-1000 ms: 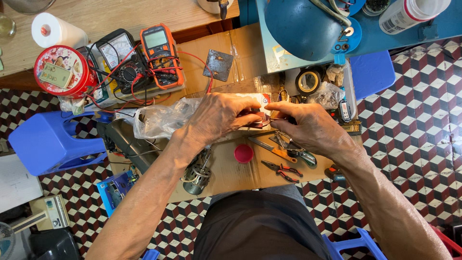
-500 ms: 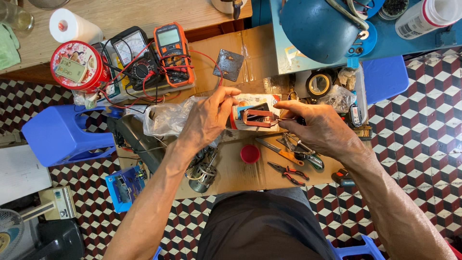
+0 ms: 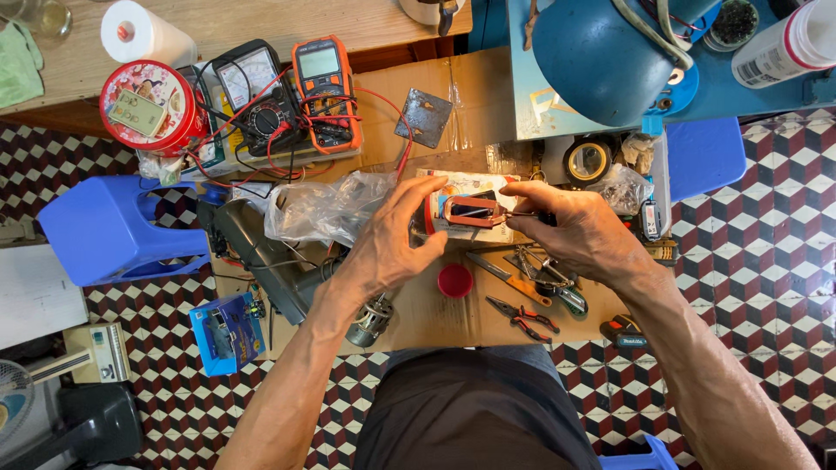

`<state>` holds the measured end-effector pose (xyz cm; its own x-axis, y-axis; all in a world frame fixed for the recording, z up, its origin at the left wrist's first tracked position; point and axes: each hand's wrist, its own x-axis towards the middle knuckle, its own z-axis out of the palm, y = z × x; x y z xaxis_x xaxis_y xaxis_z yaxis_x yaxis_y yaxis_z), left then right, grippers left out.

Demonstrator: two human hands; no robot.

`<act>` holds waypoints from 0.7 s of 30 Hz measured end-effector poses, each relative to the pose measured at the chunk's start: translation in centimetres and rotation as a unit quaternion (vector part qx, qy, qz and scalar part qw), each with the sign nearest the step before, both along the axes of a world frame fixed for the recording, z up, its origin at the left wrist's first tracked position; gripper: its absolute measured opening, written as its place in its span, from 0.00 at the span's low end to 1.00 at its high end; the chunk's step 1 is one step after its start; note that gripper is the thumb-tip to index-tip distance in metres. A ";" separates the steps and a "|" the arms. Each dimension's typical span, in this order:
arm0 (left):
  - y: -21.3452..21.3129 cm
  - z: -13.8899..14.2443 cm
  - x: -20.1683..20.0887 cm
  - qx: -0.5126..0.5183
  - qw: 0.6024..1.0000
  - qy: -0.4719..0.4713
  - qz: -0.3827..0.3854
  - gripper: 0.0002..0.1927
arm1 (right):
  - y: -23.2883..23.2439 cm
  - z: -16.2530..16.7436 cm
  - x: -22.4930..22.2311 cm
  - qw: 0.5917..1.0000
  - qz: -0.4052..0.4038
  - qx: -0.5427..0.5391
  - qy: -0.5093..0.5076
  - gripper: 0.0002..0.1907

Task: The person uses a soldering iron to attach wires to a small electronic device. They repeatedly heat the connection points and apply solder to secure the wires in place.

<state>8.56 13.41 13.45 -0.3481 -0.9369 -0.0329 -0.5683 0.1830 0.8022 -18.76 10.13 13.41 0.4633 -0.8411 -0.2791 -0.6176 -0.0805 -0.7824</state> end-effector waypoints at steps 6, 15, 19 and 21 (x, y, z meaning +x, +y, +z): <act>-0.5 -1.2 -1.2 -0.061 0.997 -0.013 -0.041 0.36 | -1.5 -1.3 0.1 0.990 0.072 -0.121 0.008 0.22; -0.9 -2.8 -2.6 -0.093 0.996 -0.013 0.007 0.23 | -3.4 -1.8 -0.4 0.972 0.149 -0.183 0.011 0.24; -1.1 -3.0 -3.0 -0.104 0.994 -0.042 -0.001 0.20 | -3.8 -2.0 -0.5 0.970 0.156 -0.187 0.020 0.24; -1.2 -3.1 -3.1 -0.117 0.991 -0.056 -0.009 0.20 | -3.9 -2.2 -0.5 0.972 0.155 -0.173 0.043 0.24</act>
<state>5.43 12.23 10.34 -0.3714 -0.9171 0.1448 -0.6469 0.3675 0.6682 -19.23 6.24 11.25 0.6971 -0.7150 -0.0530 -0.5831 -0.5224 -0.6221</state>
